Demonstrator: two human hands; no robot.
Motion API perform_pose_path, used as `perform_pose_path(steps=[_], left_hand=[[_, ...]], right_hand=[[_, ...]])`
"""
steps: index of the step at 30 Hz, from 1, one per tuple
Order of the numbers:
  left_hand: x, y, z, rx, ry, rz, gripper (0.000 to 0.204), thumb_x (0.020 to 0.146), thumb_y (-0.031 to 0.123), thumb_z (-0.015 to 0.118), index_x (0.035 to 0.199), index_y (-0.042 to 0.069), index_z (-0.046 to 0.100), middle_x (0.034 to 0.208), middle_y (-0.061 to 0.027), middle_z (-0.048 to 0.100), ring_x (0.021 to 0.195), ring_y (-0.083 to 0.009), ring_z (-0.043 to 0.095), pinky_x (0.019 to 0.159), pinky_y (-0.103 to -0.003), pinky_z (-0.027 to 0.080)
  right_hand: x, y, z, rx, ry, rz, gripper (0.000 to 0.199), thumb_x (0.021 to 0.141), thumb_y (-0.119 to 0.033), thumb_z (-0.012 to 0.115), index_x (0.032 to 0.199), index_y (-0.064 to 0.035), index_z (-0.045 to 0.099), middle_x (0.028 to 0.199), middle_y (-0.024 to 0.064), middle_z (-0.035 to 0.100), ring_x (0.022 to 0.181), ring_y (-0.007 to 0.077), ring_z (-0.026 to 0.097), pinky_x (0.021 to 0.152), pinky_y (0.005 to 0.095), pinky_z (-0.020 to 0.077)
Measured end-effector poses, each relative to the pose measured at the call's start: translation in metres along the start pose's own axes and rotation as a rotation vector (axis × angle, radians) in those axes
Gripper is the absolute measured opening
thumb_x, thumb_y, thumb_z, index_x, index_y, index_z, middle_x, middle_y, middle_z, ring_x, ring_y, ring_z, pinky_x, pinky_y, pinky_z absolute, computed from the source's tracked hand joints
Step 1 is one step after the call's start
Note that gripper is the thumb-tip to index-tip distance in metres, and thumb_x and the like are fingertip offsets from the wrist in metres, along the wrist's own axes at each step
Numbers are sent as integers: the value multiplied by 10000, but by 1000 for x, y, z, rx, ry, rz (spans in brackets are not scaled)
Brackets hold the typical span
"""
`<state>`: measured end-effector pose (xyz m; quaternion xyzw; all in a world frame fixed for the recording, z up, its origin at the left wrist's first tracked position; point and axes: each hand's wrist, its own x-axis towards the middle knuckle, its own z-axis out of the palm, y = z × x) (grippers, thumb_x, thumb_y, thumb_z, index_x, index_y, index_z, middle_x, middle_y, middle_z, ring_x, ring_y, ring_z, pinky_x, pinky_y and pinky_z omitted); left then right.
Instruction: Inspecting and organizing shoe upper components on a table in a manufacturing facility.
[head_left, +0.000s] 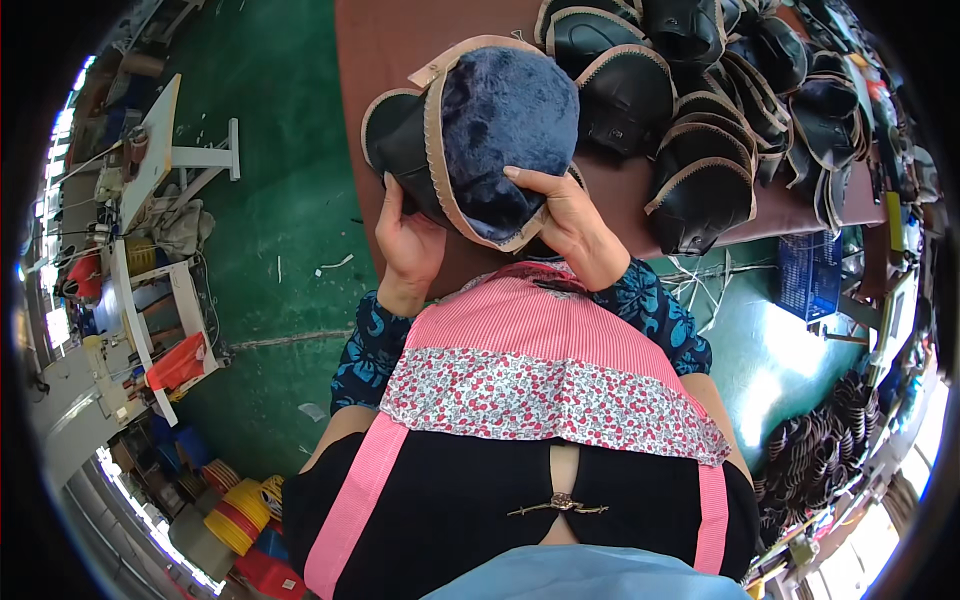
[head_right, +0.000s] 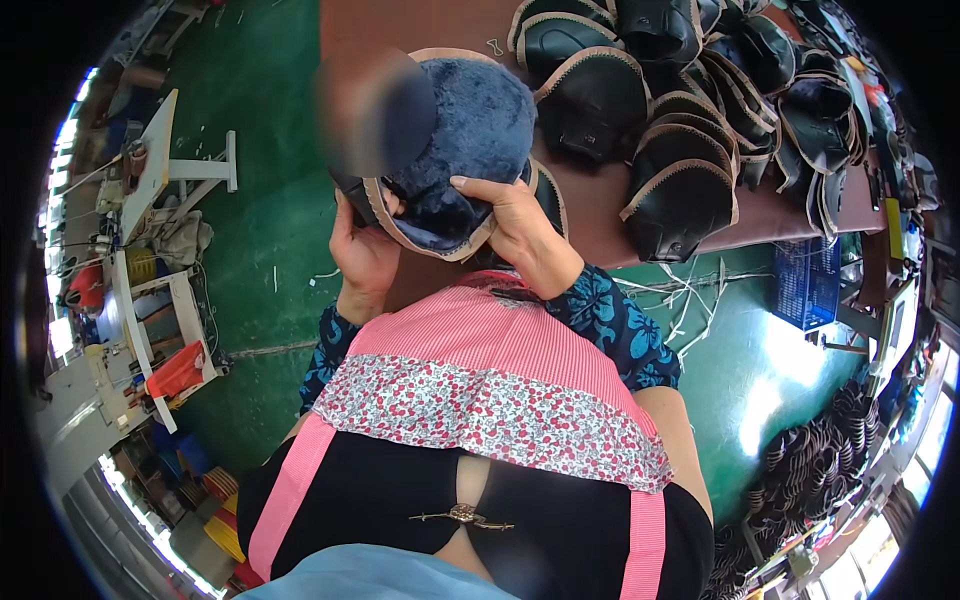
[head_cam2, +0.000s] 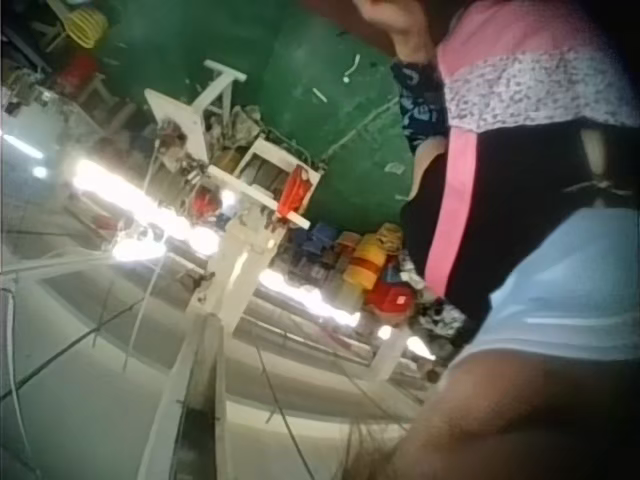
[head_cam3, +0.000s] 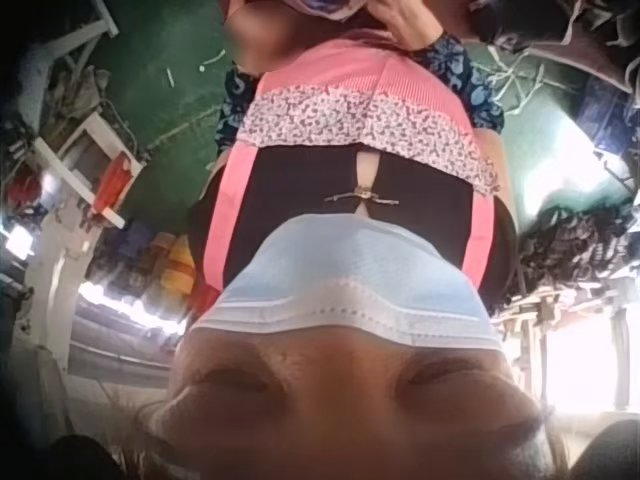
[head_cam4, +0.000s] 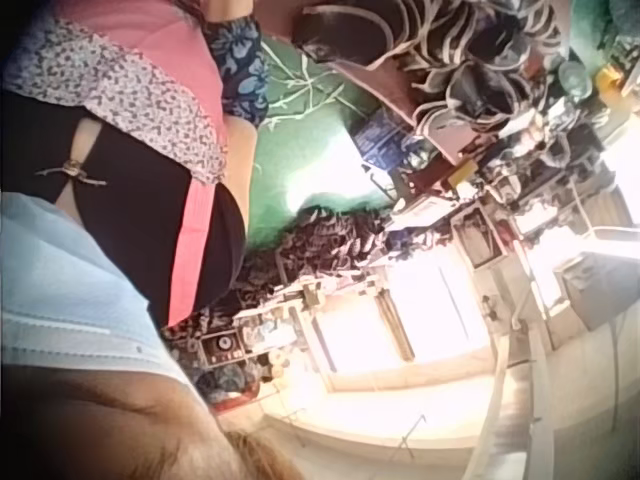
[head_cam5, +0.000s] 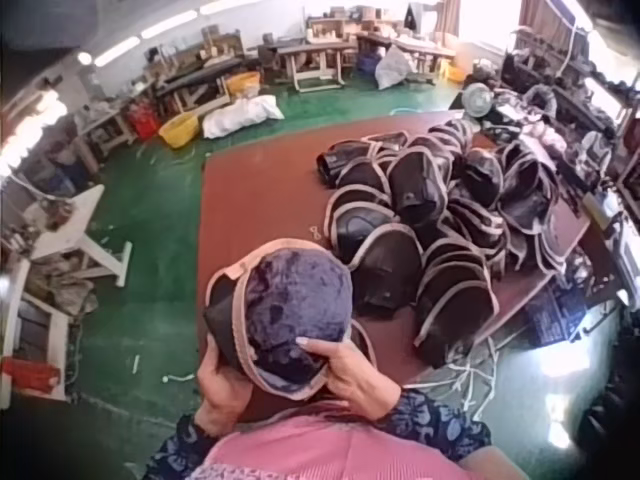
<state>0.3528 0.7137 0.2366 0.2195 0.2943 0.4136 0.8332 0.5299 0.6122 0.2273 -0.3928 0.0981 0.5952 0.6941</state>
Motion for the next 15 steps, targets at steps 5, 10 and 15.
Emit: perform_pose_path(steps=[5,10,15], left_hand=[[-3,-4,-6,17,-27,7,449,1225,409,352,1389,89,621,1042,-65,602,951,-215,523,931,-390,446],[-7,-8,0,27,-102,6,433,1224,407,352,1375,108,626,1035,-61,585,944,-208,509,929,-388,437],[-16,-7,17,41,-52,24,430,1221,396,370,1389,82,611,1053,-67,603,958,-217,522,943,-394,444]], right_hand=[[-12,-6,-5,-5,-56,-21,584,934,95,793,1473,-2,592,1390,161,718,1263,308,726,1145,468,582],[-18,-3,-11,-17,-91,-147,595,925,108,789,1474,-8,589,1389,149,720,1271,299,720,1146,467,581],[-19,-4,-24,-84,-85,-115,610,915,113,783,1478,-15,587,1400,151,717,1297,298,707,1154,469,573]])
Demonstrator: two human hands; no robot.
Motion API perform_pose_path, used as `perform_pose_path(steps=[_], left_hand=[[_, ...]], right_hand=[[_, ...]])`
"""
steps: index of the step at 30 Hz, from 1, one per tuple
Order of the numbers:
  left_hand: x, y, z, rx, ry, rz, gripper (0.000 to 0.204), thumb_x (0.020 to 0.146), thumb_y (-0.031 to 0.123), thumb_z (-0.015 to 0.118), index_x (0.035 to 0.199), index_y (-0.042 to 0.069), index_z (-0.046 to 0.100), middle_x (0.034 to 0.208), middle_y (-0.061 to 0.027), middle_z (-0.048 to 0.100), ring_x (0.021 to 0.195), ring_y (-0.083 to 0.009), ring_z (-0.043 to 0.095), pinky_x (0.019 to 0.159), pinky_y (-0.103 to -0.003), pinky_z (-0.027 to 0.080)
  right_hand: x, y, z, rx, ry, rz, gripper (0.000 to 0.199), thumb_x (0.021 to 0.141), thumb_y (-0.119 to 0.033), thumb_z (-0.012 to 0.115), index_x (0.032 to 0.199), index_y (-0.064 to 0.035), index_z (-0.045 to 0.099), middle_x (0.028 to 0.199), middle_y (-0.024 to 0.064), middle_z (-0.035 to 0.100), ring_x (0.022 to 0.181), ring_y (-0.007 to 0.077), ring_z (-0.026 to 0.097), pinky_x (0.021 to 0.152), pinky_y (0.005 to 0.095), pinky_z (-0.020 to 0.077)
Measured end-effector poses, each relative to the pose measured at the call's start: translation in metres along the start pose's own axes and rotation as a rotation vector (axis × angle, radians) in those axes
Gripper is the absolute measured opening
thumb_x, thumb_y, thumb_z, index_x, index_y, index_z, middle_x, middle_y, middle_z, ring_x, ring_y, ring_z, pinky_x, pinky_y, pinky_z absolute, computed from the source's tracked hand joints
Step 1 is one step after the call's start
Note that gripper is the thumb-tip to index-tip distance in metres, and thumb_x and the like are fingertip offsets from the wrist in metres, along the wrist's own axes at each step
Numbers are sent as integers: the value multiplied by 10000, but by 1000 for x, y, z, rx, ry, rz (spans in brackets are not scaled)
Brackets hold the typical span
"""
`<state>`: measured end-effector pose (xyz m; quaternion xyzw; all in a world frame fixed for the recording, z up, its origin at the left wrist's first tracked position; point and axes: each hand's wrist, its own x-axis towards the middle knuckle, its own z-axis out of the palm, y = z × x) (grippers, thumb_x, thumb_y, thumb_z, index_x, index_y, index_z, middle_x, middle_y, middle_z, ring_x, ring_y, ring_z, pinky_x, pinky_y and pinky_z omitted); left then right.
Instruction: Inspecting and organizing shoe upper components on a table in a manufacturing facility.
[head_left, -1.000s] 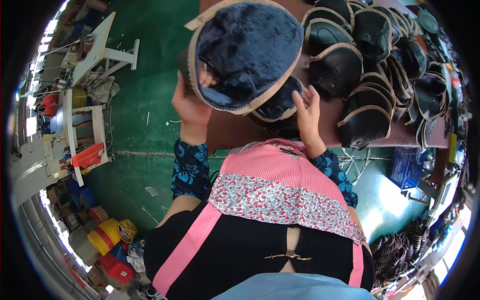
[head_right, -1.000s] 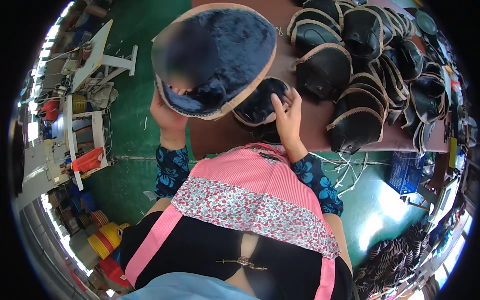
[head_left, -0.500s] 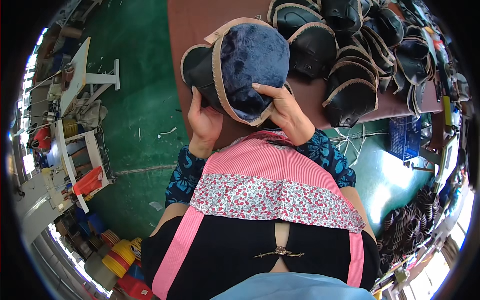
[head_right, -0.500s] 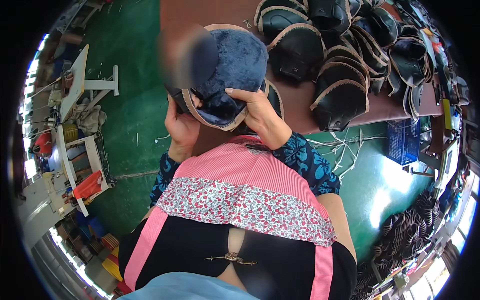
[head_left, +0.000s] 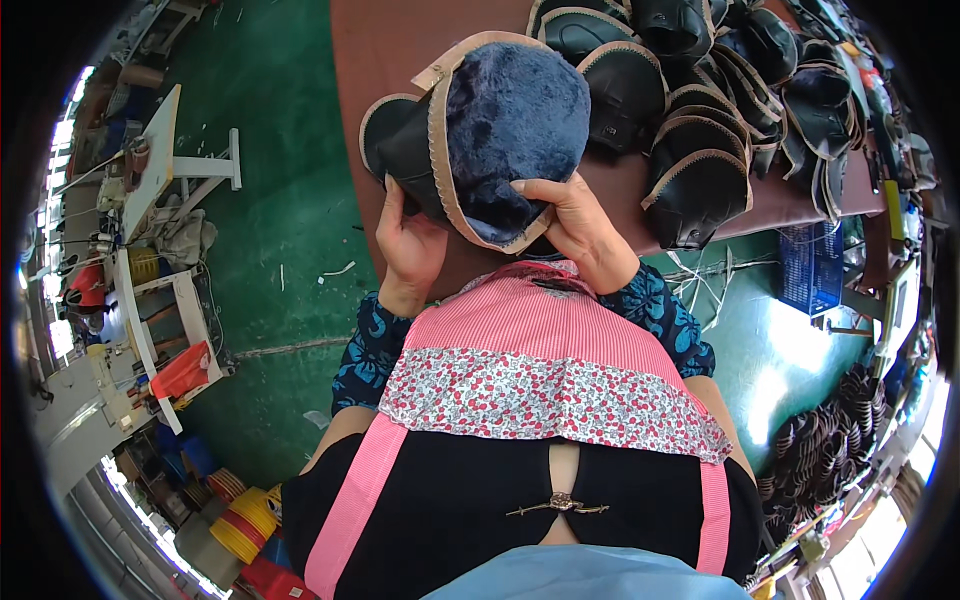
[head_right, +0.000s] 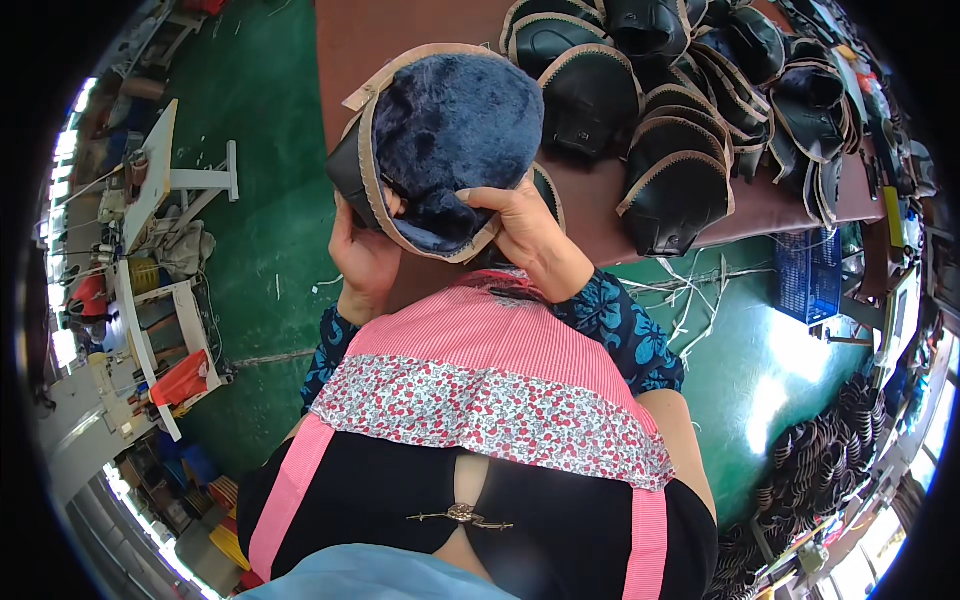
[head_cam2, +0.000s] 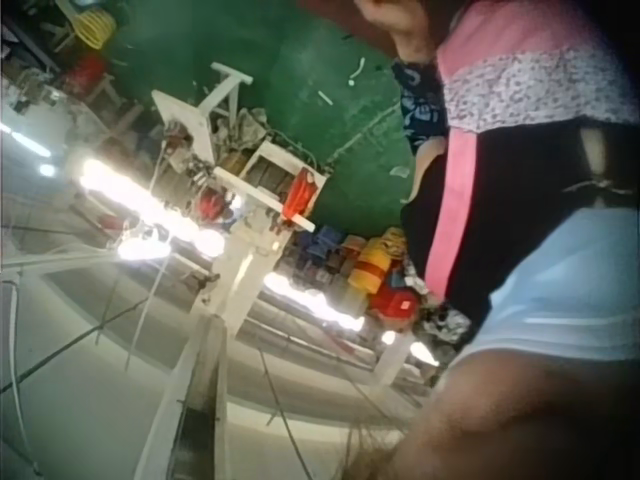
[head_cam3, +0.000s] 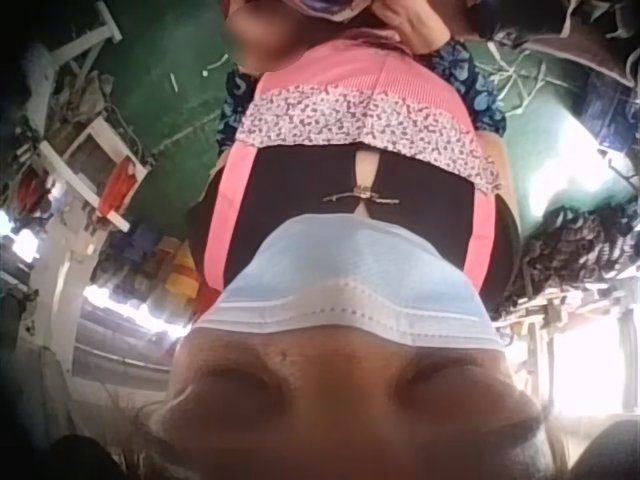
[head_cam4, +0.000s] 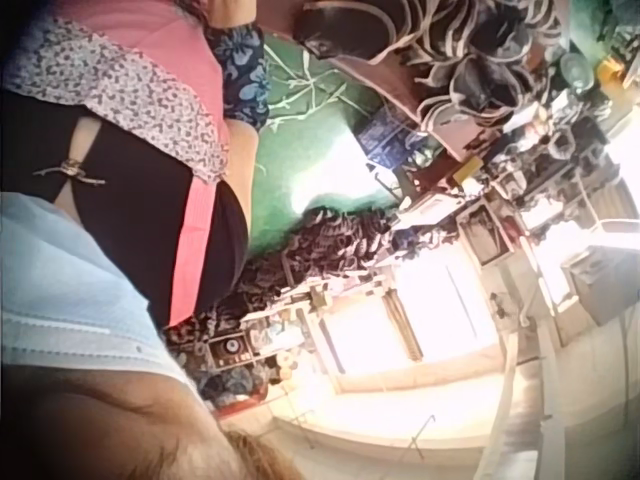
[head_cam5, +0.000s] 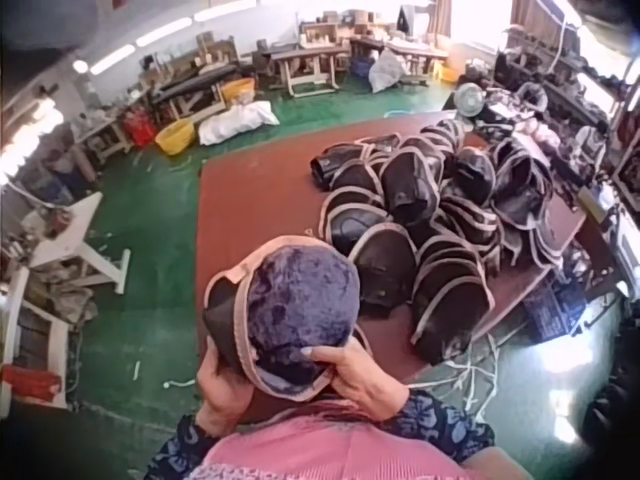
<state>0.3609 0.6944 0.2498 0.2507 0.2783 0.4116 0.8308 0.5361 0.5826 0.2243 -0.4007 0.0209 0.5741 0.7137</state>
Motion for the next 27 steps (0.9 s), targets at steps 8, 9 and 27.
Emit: perform_pose_path(steps=[8,9,27], left_hand=[[-3,-1,-6,92,-142,86,450,1208,352,446,1511,46,576,1387,-116,646,1263,-255,602,1130,-427,466],[-4,-1,-10,198,-237,181,485,1192,323,519,1585,41,556,1581,-122,613,1439,-266,595,1253,-430,437],[-52,-1,42,1168,-1182,996,331,852,285,918,1085,90,786,1047,13,638,1013,-192,628,947,-379,467]], right_hand=[[-1,3,-14,21,-1,-49,472,1012,5,704,1470,1,591,1372,133,738,1278,265,713,1161,451,568],[1,7,-18,-124,0,-128,434,1045,-36,674,1469,4,591,1369,129,740,1283,256,710,1175,442,560],[-59,-40,-118,-46,-135,-177,643,1065,-230,719,1621,9,503,1553,210,646,1430,349,642,1224,494,518]])
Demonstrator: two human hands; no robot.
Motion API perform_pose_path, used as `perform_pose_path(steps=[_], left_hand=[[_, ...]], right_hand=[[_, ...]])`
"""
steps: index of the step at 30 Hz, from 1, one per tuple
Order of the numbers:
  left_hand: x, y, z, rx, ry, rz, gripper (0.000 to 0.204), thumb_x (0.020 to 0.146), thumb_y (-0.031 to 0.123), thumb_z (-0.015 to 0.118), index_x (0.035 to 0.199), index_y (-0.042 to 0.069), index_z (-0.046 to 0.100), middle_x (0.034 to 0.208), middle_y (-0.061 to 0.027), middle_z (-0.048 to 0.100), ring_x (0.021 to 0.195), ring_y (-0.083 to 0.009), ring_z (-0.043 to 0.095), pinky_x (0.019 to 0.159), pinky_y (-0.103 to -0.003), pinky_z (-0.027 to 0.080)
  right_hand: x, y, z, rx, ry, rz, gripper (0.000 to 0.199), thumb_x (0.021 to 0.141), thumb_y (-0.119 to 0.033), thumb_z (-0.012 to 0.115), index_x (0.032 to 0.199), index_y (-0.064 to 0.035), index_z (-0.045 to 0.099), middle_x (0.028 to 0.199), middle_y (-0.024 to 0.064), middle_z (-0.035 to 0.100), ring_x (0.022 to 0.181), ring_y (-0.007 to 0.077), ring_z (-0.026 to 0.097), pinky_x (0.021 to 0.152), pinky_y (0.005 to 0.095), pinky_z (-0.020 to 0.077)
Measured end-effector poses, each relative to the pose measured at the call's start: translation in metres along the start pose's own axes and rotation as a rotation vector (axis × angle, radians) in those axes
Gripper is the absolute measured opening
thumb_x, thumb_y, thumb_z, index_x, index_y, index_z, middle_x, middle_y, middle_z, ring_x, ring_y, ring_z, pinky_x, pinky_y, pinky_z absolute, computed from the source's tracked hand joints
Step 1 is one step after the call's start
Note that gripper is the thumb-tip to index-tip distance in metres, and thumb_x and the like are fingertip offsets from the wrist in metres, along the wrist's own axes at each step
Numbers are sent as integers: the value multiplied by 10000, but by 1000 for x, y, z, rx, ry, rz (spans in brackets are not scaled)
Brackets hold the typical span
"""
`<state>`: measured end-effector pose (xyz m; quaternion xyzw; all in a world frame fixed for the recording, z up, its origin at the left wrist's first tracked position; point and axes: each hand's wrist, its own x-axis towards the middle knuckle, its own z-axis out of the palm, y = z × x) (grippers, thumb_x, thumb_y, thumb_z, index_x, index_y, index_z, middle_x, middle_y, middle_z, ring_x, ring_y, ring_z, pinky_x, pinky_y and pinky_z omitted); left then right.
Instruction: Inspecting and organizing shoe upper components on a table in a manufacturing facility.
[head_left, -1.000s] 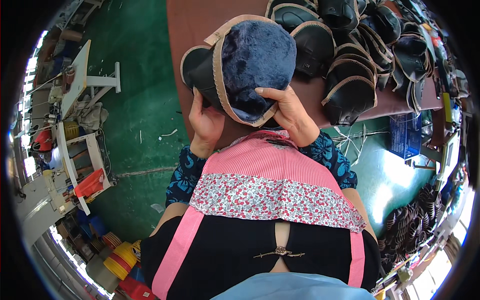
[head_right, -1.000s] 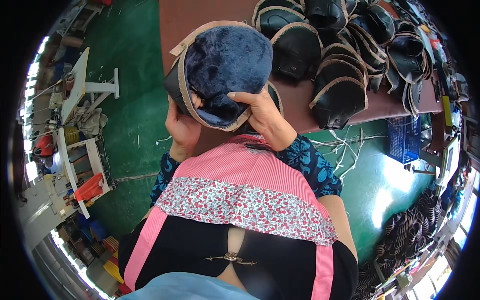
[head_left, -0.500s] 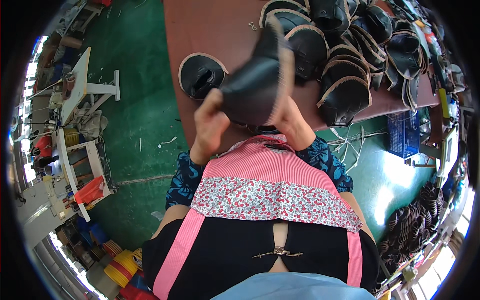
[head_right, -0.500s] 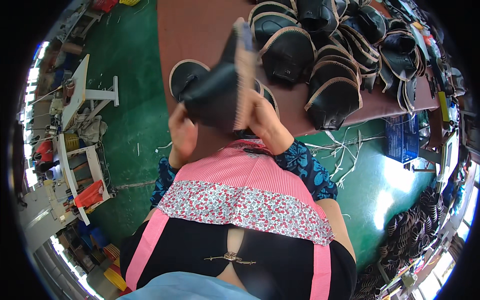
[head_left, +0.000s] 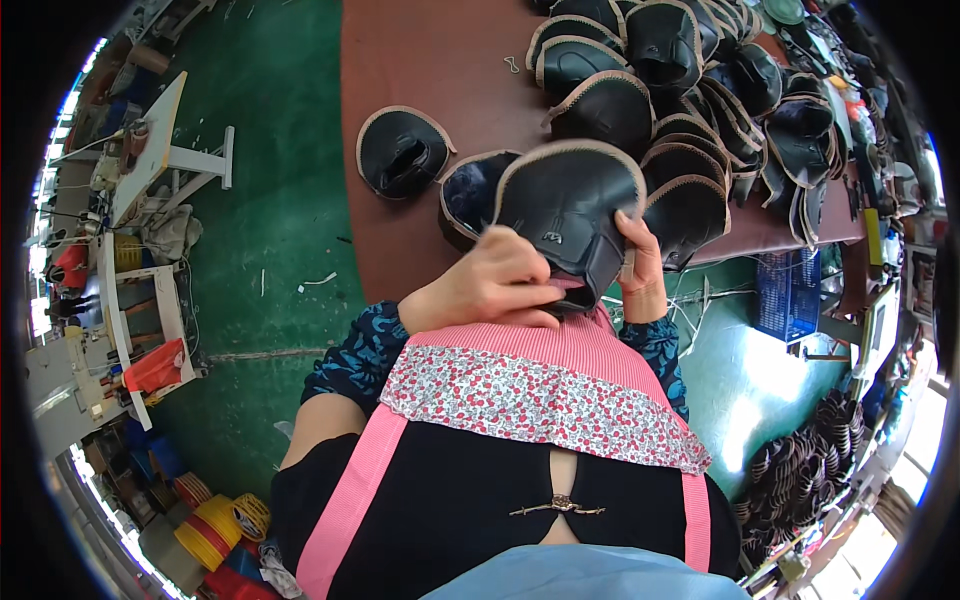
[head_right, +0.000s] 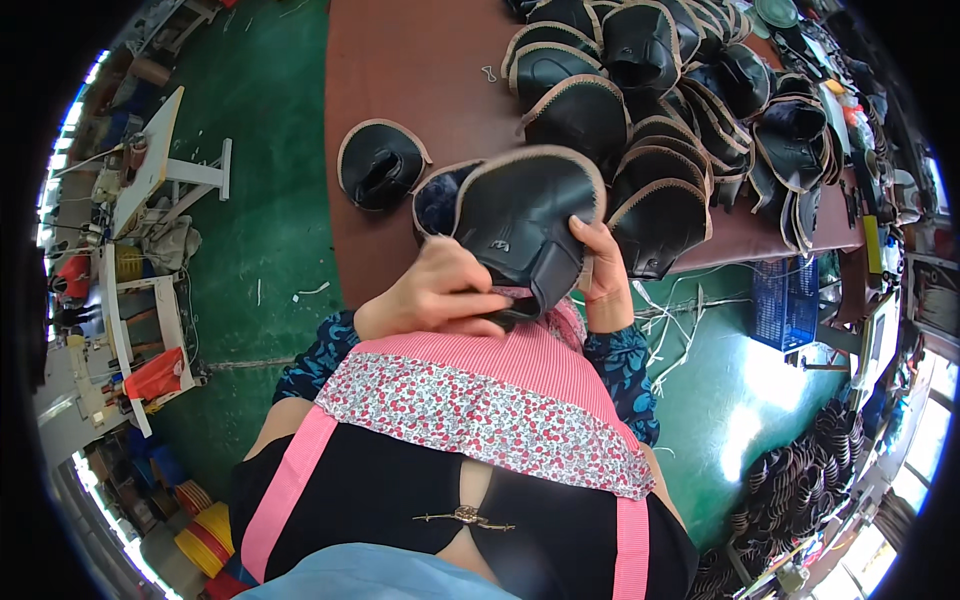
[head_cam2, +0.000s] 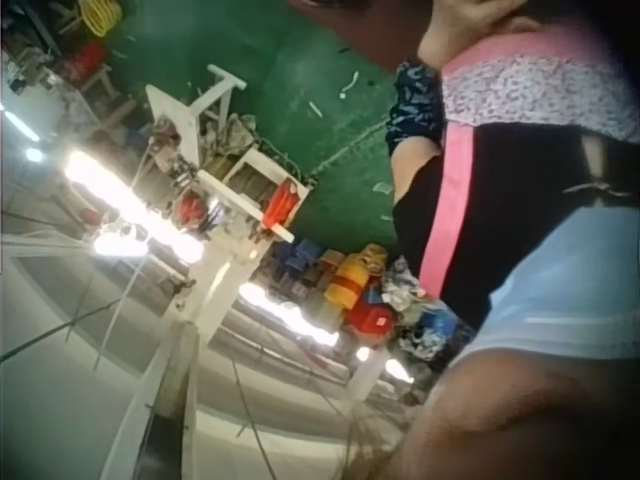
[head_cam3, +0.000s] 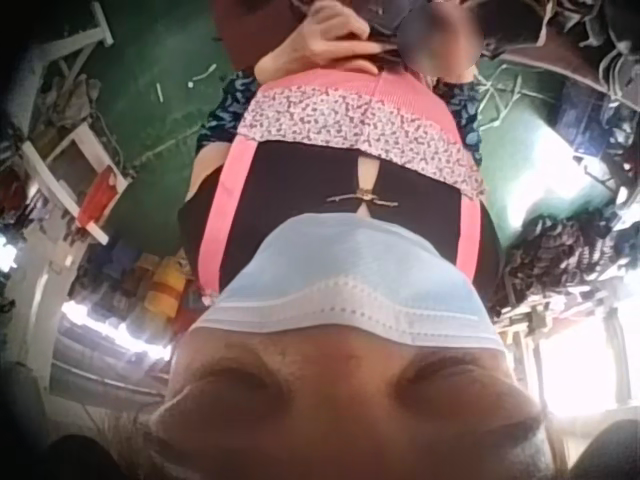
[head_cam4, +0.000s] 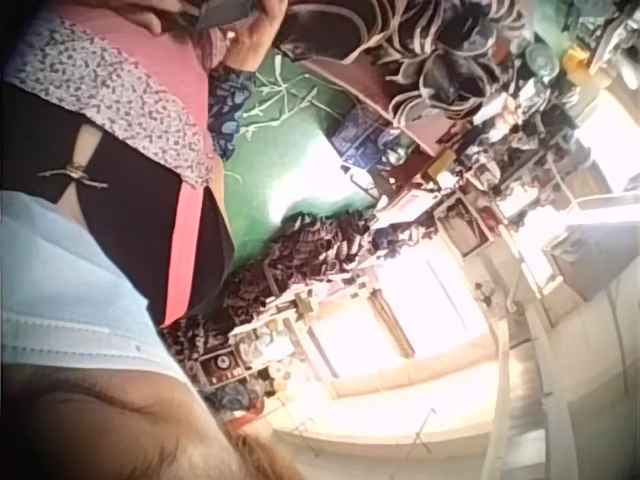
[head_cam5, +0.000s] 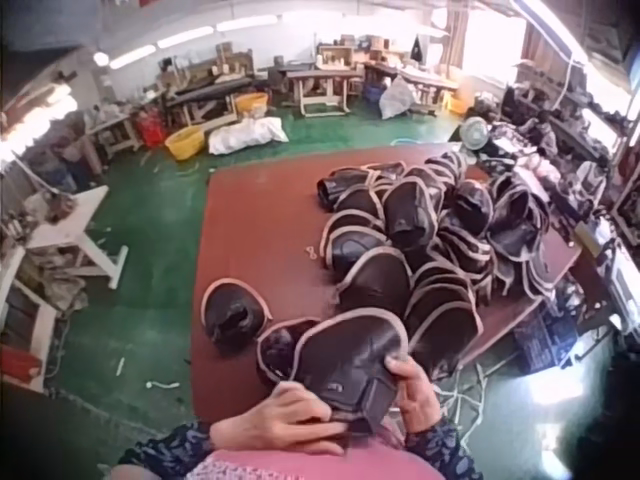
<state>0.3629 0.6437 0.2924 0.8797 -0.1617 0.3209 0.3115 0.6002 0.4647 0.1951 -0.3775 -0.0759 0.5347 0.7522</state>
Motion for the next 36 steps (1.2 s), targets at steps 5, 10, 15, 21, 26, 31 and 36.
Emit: perform_pose_path(steps=[5,10,15,21,26,31,36], left_hand=[[-15,-38,-1,-556,532,-805,468,976,219,830,1394,55,701,1226,-65,705,1235,-266,664,1135,-441,494],[-11,-20,-24,-1596,441,-1294,472,956,-23,783,1416,-49,682,1335,-151,769,1166,-265,774,1063,-427,630],[-22,-17,-31,-1644,357,-1252,509,909,-99,792,1405,-49,690,1331,-170,765,1176,-270,769,1086,-425,624],[-7,-14,-36,-1459,376,-1278,548,862,-103,827,1392,-55,696,1314,-158,773,1150,-251,771,1067,-411,623],[5,-11,-53,-1209,266,-1243,546,839,-83,858,1365,-47,713,1260,-138,787,1131,-227,768,1037,-382,623],[8,-15,-50,-1278,326,-1233,495,890,-66,832,1368,-48,704,1269,-141,780,1124,-225,771,1013,-383,638],[6,-19,-48,-1327,407,-1208,428,960,-9,810,1371,-47,696,1288,-153,771,1102,-222,780,964,-376,659]], right_hand=[[-3,6,6,258,-54,12,604,1001,-53,697,1578,29,538,1463,223,701,1323,372,715,1181,500,566],[-4,9,18,249,-44,72,456,1029,-37,702,1462,77,617,1320,210,773,1155,312,799,1038,440,659],[-16,8,21,148,-21,1,412,1022,-32,705,1420,61,653,1298,186,785,1123,279,806,1027,417,662],[-19,-2,32,38,-12,-49,382,1009,-49,719,1375,56,691,1250,163,801,1103,252,804,998,386,658],[-20,-4,33,-1,-10,-61,388,1007,-54,719,1382,43,697,1262,148,800,1124,244,794,1027,383,634],[-16,-2,35,-27,26,-84,385,1017,-71,712,1387,32,701,1293,132,792,1182,233,770,1077,378,600],[-6,3,39,-41,46,-93,468,1045,-137,691,1475,40,631,1357,159,767,1229,264,758,1120,408,587]])
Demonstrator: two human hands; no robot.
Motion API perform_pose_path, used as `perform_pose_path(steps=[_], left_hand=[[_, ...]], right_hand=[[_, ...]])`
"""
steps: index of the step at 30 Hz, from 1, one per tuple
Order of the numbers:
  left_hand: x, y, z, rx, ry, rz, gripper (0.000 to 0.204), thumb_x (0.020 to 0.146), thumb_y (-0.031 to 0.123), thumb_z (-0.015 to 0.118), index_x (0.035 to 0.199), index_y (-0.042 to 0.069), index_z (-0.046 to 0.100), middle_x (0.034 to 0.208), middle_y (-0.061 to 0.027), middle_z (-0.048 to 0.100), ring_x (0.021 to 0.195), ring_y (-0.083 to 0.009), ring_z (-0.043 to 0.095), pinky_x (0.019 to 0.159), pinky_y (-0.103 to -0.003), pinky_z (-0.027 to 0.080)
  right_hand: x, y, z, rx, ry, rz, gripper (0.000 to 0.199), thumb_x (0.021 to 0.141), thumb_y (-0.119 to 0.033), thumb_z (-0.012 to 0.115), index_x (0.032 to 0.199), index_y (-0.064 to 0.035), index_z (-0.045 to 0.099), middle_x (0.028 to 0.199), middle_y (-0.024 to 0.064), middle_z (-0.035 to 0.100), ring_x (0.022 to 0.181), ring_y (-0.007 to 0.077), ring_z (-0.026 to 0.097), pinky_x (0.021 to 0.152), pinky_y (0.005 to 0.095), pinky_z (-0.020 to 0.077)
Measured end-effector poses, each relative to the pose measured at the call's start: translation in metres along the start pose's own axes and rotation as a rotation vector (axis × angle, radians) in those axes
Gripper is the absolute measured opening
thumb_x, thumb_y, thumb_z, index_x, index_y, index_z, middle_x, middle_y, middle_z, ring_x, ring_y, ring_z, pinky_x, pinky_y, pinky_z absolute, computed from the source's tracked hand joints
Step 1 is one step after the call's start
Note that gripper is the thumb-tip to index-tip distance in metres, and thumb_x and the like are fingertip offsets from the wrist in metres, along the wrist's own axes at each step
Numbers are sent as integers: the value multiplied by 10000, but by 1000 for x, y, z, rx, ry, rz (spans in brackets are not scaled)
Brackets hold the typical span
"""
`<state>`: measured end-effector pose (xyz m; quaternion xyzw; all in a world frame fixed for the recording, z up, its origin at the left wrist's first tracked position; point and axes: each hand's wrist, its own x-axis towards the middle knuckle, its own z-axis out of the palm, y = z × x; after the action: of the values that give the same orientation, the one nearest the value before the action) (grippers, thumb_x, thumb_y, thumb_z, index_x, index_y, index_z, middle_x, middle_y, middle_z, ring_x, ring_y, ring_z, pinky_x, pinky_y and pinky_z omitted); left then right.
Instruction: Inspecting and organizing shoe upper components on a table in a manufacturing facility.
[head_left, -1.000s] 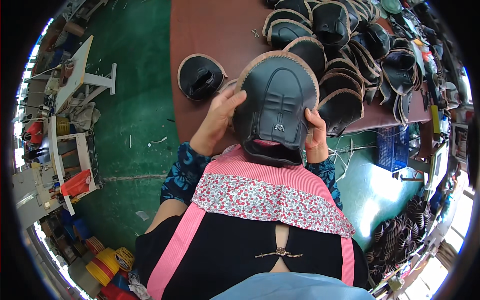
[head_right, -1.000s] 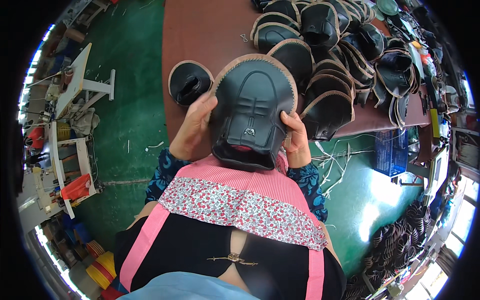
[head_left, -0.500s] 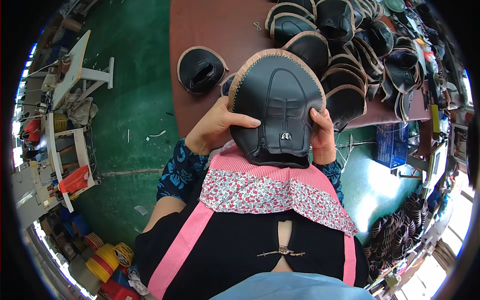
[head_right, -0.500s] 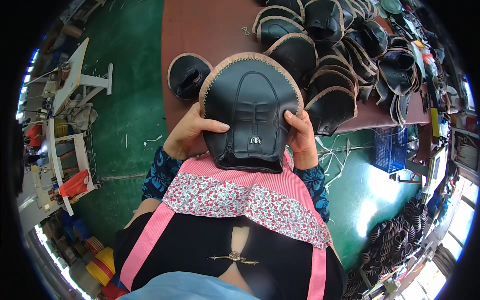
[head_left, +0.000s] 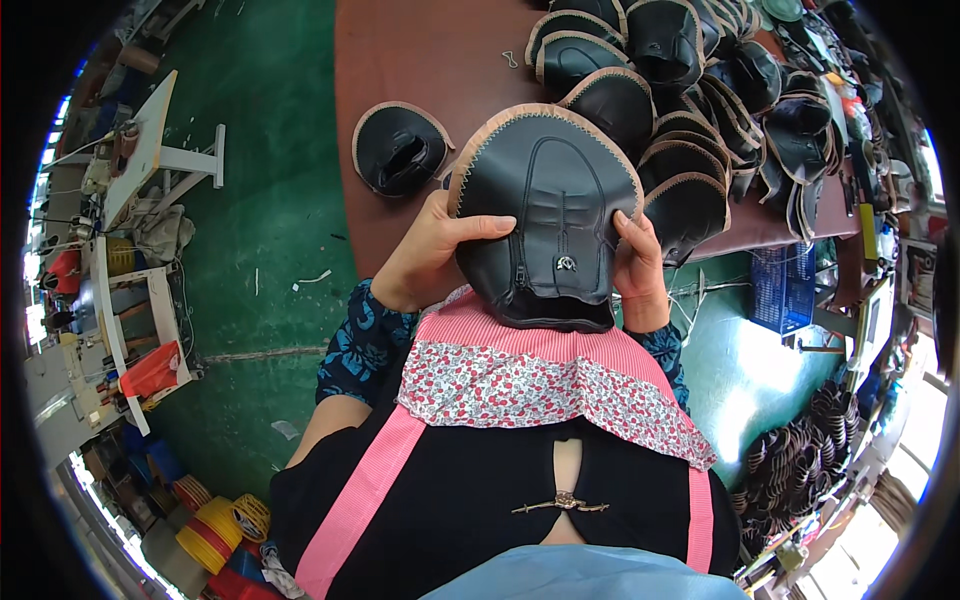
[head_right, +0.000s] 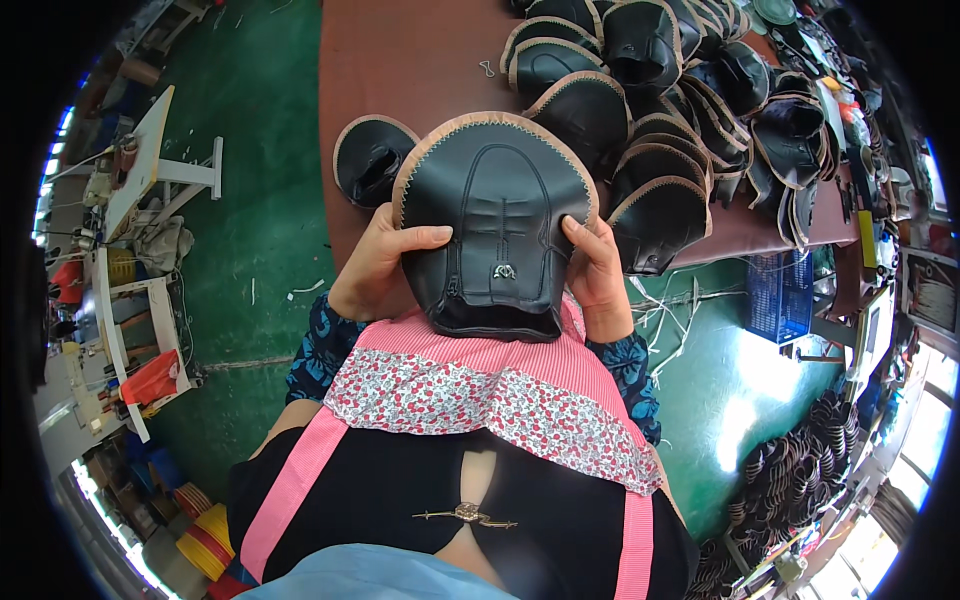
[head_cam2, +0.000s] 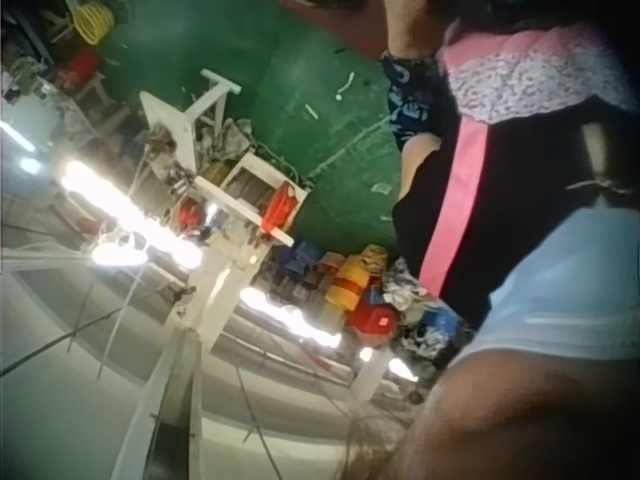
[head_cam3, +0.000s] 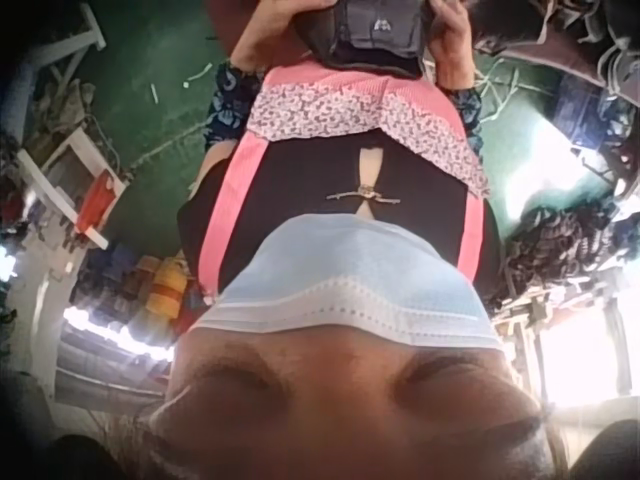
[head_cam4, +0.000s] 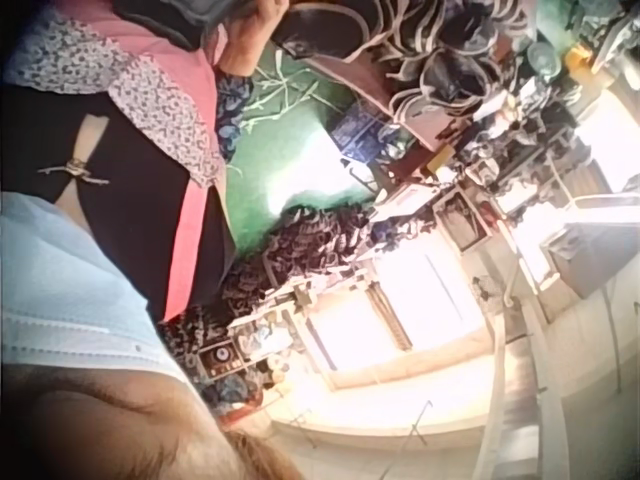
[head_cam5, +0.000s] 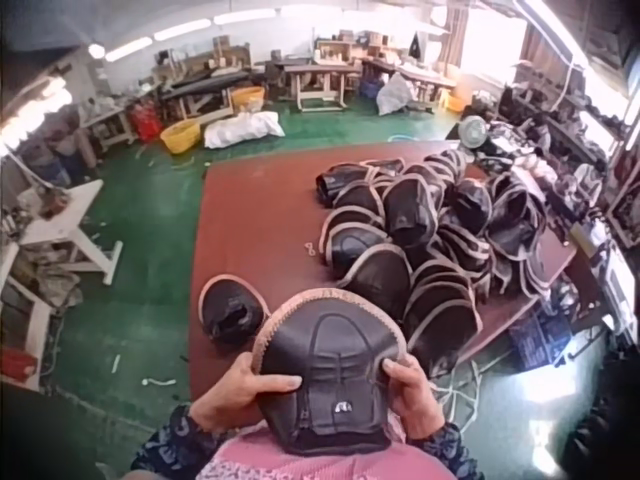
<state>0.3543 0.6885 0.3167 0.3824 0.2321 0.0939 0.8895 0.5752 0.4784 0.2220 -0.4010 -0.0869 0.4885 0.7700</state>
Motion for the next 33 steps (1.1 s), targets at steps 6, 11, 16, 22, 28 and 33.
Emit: perform_pose_path(steps=[6,11,16,22,28,33], left_hand=[[26,-34,-50,-54,80,-91,363,1028,103,777,1350,-54,723,1253,-130,804,1096,-210,792,1013,-377,641],[41,-54,-110,-191,234,-1,387,1068,217,769,1355,-39,726,1289,-123,796,1140,-229,786,1041,-409,640],[92,-50,-244,-302,481,305,521,1018,205,843,1442,-23,643,1362,-157,744,1134,-278,783,946,-451,688],[119,-59,-362,35,947,315,633,1005,295,866,1467,-51,609,1350,-182,734,1096,-327,789,802,-479,720],[147,-73,-376,-78,812,171,625,1054,431,797,1408,-61,645,1295,-181,760,1022,-353,801,788,-515,707],[101,-89,-472,414,1245,-65,706,1063,604,715,1228,-82,701,979,-145,726,722,-326,692,641,-461,604]], right_hand=[[16,10,10,30,106,46,402,1139,-190,630,1490,5,626,1368,124,762,1254,244,745,1129,422,579],[23,34,-13,17,119,243,523,1187,-390,554,1555,-19,588,1417,103,744,1219,184,729,1008,307,569],[24,49,-46,-247,119,265,466,1178,-361,565,1472,-13,665,1332,85,774,1169,163,720,988,321,566],[31,112,-102,-802,202,70,313,1065,-246,733,1232,14,787,1074,87,806,988,160,725,869,321,558],[18,102,-128,-801,260,188,317,1098,-228,717,1262,41,757,1059,27,754,983,110,661,885,284,541],[18,108,-139,-867,246,102,325,1046,-236,729,1236,22,783,1077,136,821,997,214,753,923,357,581]])
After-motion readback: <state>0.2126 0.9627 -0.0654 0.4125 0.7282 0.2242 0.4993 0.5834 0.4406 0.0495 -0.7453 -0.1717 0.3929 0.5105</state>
